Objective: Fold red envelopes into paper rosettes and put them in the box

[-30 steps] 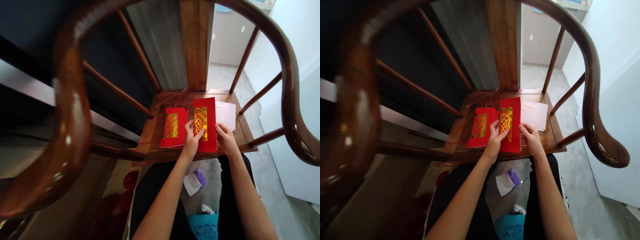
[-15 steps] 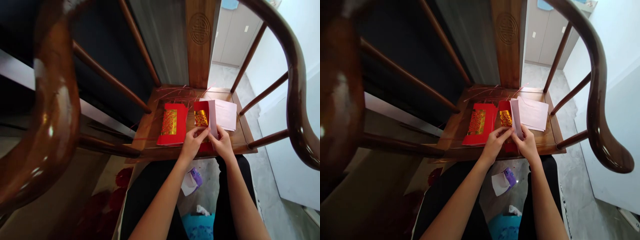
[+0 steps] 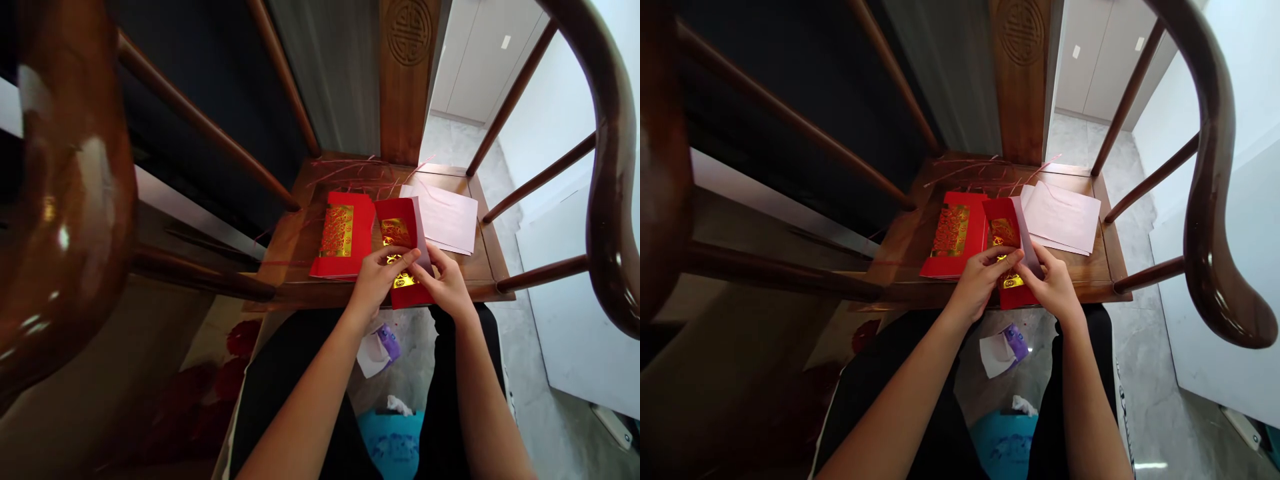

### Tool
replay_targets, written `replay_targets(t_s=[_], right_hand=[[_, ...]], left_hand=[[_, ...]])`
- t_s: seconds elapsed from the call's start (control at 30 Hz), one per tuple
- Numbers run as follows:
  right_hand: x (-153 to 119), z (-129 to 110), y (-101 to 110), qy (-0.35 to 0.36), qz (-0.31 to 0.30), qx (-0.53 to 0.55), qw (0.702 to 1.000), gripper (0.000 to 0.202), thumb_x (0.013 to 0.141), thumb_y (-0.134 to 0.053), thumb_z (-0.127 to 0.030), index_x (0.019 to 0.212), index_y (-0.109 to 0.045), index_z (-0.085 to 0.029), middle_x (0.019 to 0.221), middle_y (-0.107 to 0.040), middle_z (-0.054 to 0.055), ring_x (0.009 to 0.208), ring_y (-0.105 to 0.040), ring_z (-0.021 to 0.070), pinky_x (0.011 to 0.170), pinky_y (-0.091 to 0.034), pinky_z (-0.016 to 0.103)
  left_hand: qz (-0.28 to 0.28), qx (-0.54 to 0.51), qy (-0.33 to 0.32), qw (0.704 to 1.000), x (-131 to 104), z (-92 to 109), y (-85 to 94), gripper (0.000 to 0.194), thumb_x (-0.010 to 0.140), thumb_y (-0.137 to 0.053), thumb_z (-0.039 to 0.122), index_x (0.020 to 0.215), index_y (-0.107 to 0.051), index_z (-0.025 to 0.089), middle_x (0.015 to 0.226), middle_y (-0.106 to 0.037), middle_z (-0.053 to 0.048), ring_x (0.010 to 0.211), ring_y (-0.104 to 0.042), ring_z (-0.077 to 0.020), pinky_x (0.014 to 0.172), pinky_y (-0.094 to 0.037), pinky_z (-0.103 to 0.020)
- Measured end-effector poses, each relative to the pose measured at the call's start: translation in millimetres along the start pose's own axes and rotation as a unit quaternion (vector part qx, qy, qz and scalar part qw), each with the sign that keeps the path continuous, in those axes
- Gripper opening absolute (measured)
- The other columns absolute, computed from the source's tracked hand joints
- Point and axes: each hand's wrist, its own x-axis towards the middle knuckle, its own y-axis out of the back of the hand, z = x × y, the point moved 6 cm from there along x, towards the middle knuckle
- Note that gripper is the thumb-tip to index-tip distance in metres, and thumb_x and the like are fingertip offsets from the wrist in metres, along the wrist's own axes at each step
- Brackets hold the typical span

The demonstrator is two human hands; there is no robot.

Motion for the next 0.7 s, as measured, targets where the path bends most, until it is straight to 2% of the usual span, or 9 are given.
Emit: replay_targets(t_s=[0.1, 0.23, 0.4, 0.6, 0.7], right_hand=[[-0.8, -1.7, -0.2, 0.005, -0.008, -0.007, 1.0, 0.046, 0.092, -0.078, -0.048, 0.132, -0.073, -0.026, 0.105, -0.081, 0.003, 0.101, -0.075, 0.0239, 0.084, -0.064, 0.034], [-1.8, -3.9, -0.2, 0.004, -0.023, -0.005, 1.0, 0.044, 0.094, -0.076, -0.048, 0.133, -0.073, -0.027, 0.114, -0.081, 0.004, 0.104, -0.076, 0.0243, 0.089, -0.065, 0.036], [-2.6, -5.8, 1.2, 0.011, -0.03, -0.014, 0.999, 0.044, 0.094, -0.077, -0.047, 0.133, -0.073, -0.027, 0.109, -0.082, 0.003, 0.099, -0.077, 0.0234, 0.085, -0.066, 0.036], [-2.7, -3.3, 2.9, 0.012, -0.039, -0.033, 0.999, 0.044, 0.093, -0.078, -0.044, 0.134, -0.073, -0.027, 0.119, -0.082, 0.004, 0.1, -0.077, 0.0227, 0.086, -0.066, 0.036], [-2.5, -4.4, 4.0, 0.016, -0.037, -0.037, 0.998, 0.042, 0.094, -0.078, -0.045, 0.132, -0.074, -0.027, 0.116, -0.082, 0.003, 0.101, -0.077, 0.0232, 0.086, -0.066, 0.036]], left_hand=[[0.002, -0.008, 0.007, 1.0, 1.2, -1.4, 1.4, 0.046, 0.057, -0.102, 0.048, 0.085, -0.082, 0.017, 0.083, -0.078, -0.004, 0.079, -0.071, -0.0197, 0.079, -0.055, -0.031], [0.015, 0.0, 0.008, 1.0, 1.1, -0.8, 3.6, 0.047, 0.055, -0.102, 0.05, 0.081, -0.08, 0.017, 0.08, -0.077, -0.003, 0.076, -0.069, -0.0186, 0.074, -0.054, -0.03], [0.003, 0.01, 0.002, 1.0, 0.1, 1.4, 2.2, 0.048, 0.056, -0.102, 0.05, 0.084, -0.081, 0.017, 0.081, -0.077, -0.003, 0.076, -0.068, -0.0176, 0.075, -0.053, -0.029], [0.009, 0.01, 0.009, 1.0, 0.8, -0.8, 3.6, 0.048, 0.055, -0.102, 0.049, 0.084, -0.081, 0.018, 0.083, -0.078, -0.005, 0.086, -0.072, -0.0226, 0.078, -0.054, -0.031], [0.001, 0.021, 0.002, 1.0, 1.0, -0.3, 3.0, 0.047, 0.058, -0.1, 0.052, 0.082, -0.08, 0.017, 0.084, -0.078, -0.005, 0.087, -0.071, -0.0231, 0.077, -0.053, -0.032]])
